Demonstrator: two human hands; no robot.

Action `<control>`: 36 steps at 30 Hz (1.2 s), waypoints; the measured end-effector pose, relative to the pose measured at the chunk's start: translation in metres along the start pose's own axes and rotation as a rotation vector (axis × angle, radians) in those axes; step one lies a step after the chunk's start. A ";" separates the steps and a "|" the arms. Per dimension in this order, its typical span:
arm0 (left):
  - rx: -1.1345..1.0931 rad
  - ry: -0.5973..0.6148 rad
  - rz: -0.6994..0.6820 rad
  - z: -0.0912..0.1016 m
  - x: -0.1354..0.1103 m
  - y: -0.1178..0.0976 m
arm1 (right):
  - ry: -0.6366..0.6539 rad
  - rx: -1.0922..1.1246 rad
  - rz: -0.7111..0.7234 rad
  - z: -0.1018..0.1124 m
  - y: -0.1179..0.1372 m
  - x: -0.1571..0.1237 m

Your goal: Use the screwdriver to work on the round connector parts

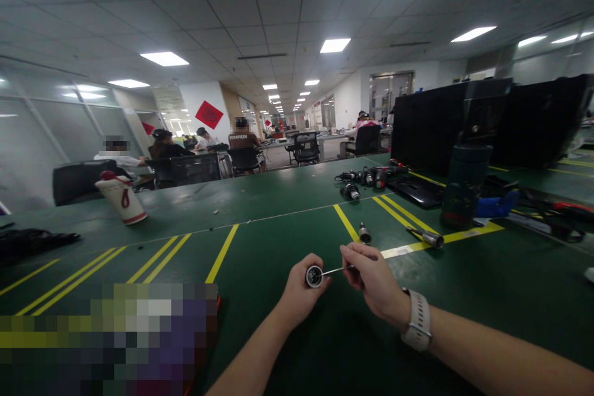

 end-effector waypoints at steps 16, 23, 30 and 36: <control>0.030 0.090 0.080 -0.009 -0.003 0.002 | 0.113 -0.121 0.176 -0.008 0.017 -0.006; -0.023 0.098 0.030 -0.011 -0.003 -0.001 | 0.015 -0.044 0.010 -0.001 0.001 0.005; -0.030 0.103 0.027 -0.010 -0.003 -0.001 | -0.010 -0.036 0.042 0.002 0.003 0.005; 0.082 0.096 0.017 -0.011 -0.003 0.000 | 0.080 -0.119 0.184 -0.007 0.024 -0.007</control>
Point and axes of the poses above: each hand's wrist, its own x-axis towards the middle knuckle, its own z-axis out of the back of the hand, y = z × x, the point moved 9 cm from there along x, towards the middle knuckle, and after that the axes turned 9 degrees about -y, right-handed, at the moved point
